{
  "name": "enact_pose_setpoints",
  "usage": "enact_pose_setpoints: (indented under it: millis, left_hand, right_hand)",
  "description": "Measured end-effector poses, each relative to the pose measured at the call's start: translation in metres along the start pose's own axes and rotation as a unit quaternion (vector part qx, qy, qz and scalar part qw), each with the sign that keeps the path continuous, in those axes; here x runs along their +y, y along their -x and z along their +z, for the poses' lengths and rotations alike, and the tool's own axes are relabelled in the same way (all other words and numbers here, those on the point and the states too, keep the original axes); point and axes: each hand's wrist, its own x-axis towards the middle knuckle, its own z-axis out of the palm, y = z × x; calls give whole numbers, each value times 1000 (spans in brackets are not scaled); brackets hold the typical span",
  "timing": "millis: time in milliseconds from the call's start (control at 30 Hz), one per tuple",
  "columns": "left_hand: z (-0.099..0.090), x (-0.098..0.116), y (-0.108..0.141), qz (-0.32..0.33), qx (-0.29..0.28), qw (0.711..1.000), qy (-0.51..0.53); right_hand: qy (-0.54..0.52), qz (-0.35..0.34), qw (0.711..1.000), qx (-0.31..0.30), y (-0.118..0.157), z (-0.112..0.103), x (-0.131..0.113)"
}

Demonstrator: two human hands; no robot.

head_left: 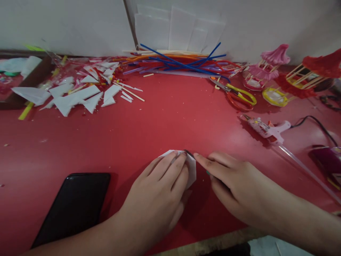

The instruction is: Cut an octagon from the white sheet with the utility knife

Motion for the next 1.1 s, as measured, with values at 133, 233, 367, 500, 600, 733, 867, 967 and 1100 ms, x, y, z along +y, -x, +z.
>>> enact_pose_setpoints:
  millis: [133, 233, 367, 500, 600, 733, 867, 967, 1100]
  left_hand:
    - [-1, 0, -1, -3, 2, 1000, 5]
    - [-2, 0, -2, -3, 1, 1000, 8]
    - [-3, 0, -2, -5, -5, 1000, 13]
    - [-4, 0, -2, -1, -7, 1000, 15]
    - [-3, 0, -2, -3, -8, 1000, 17]
    - [1, 0, 0, -4, -13, 1000, 8]
    - [2, 1, 4, 4, -17, 1000, -4]
    - [2, 1, 5, 10, -19, 1000, -10]
    - [2, 1, 5, 5, -21, 1000, -13]
  right_hand:
    - [-4, 0, 1000, 5, -2, -1, 0]
    - [-10, 4, 1000, 1, -2, 0, 0]
    - [-11, 6, 1000, -6, -2, 0, 0]
    - [-9, 2, 1000, -17, -3, -4, 0]
    - [-11, -14, 1000, -10, -4, -7, 1]
    - [-15, -35, 999, -7, -5, -9, 3]
    - [-30, -32, 999, -10, -2, -7, 2]
    - [-38, -29, 999, -3, -2, -6, 1]
    - [-44, -33, 998, 15, -3, -5, 1]
